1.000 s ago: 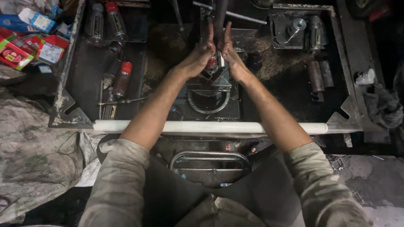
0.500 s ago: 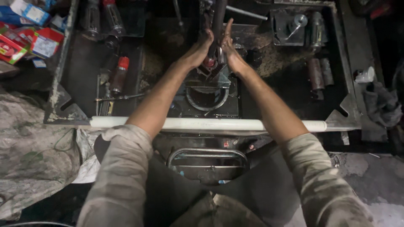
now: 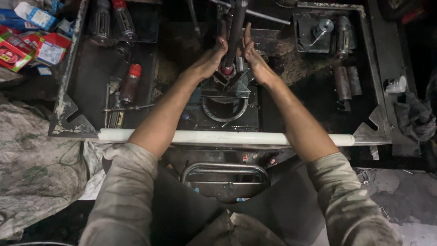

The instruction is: The person operates a drill press in a workshop, repeatedly lowering and raising the spindle to work on a small metal part clamped in the vise. The person uses both hands to control the feed and adjust the workpiece throughout the clip.

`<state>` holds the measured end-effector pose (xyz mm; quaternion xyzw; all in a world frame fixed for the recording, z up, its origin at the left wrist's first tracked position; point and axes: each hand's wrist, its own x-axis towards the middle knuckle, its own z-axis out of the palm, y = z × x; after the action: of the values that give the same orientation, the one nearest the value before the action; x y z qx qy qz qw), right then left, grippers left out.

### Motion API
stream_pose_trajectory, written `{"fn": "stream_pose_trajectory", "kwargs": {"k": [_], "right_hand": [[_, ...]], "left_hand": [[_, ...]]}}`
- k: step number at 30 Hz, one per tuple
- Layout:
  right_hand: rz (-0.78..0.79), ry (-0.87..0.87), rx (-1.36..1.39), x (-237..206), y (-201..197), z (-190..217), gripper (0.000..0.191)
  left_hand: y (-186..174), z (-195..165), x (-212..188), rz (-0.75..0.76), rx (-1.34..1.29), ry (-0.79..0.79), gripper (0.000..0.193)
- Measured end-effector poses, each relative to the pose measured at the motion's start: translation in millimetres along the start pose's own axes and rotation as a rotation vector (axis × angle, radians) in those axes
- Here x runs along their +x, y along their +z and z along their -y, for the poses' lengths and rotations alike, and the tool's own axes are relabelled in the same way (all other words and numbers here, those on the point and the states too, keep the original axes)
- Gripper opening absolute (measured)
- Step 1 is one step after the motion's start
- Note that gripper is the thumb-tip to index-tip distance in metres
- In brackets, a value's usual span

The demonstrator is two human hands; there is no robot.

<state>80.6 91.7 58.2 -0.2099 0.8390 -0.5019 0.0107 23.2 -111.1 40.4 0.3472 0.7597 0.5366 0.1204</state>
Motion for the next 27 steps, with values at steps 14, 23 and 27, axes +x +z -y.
{"fn": "stream_pose_trajectory", "kwargs": {"k": [14, 23, 27], "right_hand": [[-0.067, -0.05, -0.005, -3.1, 5.9, 6.3, 0.109], [-0.022, -0.036, 0.1, 5.3, 8.9, -18.7, 0.1], [-0.028, 0.021, 0.118, 13.2, 3.8, -17.7, 0.102]], "left_hand": [[12.0, -16.1, -1.5, -0.059, 0.005, 0.074, 0.122], [7.1, -4.7, 17.8, -0.093, -0.103, -0.145, 0.107], [11.5, -3.5, 26.0, -0.087, -0.187, -0.061, 0.105]]}}
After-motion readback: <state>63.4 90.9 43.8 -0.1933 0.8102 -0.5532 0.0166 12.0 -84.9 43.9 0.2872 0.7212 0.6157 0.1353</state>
